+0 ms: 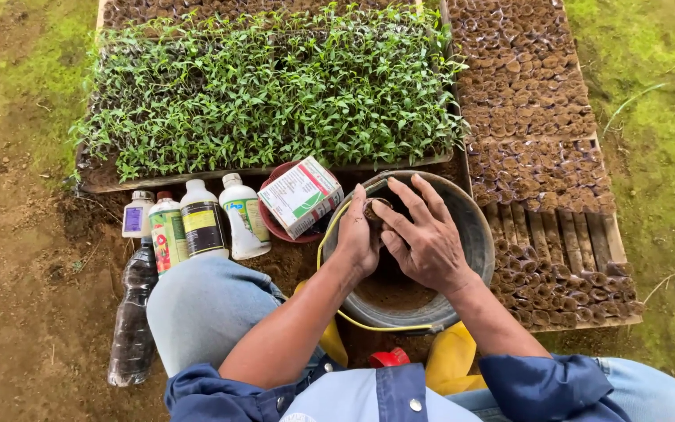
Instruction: Filling and packing individual seedling plugs with soil from a bucket in preparation for planting.
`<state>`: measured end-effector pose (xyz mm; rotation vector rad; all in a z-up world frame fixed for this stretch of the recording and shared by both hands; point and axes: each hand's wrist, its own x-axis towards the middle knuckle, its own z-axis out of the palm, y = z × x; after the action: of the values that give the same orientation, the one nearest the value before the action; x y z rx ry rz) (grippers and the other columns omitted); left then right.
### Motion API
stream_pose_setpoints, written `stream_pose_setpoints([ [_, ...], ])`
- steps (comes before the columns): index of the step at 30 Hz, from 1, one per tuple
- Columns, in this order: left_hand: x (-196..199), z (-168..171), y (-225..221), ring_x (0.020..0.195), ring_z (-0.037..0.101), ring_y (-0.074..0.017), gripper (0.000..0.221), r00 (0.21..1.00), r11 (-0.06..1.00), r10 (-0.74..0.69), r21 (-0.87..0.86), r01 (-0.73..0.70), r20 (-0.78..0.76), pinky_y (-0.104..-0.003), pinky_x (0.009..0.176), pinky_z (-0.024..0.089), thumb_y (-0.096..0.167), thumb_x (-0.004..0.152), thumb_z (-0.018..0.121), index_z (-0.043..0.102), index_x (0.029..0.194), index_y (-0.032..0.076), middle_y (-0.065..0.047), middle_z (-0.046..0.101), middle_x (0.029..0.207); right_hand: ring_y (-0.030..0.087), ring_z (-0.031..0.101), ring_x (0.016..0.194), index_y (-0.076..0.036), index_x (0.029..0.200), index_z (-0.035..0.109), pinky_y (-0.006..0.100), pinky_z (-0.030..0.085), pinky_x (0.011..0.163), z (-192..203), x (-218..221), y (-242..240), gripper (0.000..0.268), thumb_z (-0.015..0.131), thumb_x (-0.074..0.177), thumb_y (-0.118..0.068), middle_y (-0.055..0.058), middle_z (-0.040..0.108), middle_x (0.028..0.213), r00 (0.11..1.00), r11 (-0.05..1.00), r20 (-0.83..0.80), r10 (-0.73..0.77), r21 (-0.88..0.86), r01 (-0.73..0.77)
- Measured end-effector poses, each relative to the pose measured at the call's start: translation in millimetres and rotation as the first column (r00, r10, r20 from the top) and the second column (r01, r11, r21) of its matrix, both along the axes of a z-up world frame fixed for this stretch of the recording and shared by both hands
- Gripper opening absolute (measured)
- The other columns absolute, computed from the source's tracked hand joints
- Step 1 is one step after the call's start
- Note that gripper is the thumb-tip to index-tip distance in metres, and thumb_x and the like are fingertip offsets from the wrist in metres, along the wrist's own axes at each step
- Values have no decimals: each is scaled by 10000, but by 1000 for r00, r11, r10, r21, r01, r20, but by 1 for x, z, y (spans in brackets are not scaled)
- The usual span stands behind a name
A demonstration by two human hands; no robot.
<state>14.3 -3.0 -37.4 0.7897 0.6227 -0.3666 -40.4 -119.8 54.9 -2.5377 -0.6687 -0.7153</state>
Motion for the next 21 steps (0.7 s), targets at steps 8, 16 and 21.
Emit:
stream_pose_setpoints([
  [8, -12, 29, 1, 517, 642, -219, 521, 1000, 1000, 4, 2, -4, -14, -342, 537, 549, 539, 1031, 559, 679, 810, 84, -92, 646, 633, 423, 485, 1385, -255, 1342, 694, 501, 431, 1135, 3, 2, 1, 394, 607, 970, -350, 120, 529, 1499, 996, 999, 86, -37, -13, 38],
  [16, -17, 51, 2, 520, 635, -190, 523, 999, 999, -37, -37, 37, 2, -349, 588, 537, 580, 1033, 520, 712, 889, 115, -60, 660, 666, 225, 671, 1115, -126, 1345, 676, 380, 540, 992, -8, 5, -4, 444, 681, 936, -295, 38, 736, 1065, 982, 971, -163, -92, 204, 125],
  [21, -21, 21, 1, 893, 731, -281, 670, 971, 973, -122, -170, 158, 206, -406, 827, 619, 566, 1111, 306, 661, 1328, 41, -207, 738, 1052, 272, 662, 1124, -104, 1342, 652, 403, 546, 929, 2, 1, 4, 522, 743, 879, -327, 100, 723, 1086, 961, 987, -261, -86, 110, 119],
])
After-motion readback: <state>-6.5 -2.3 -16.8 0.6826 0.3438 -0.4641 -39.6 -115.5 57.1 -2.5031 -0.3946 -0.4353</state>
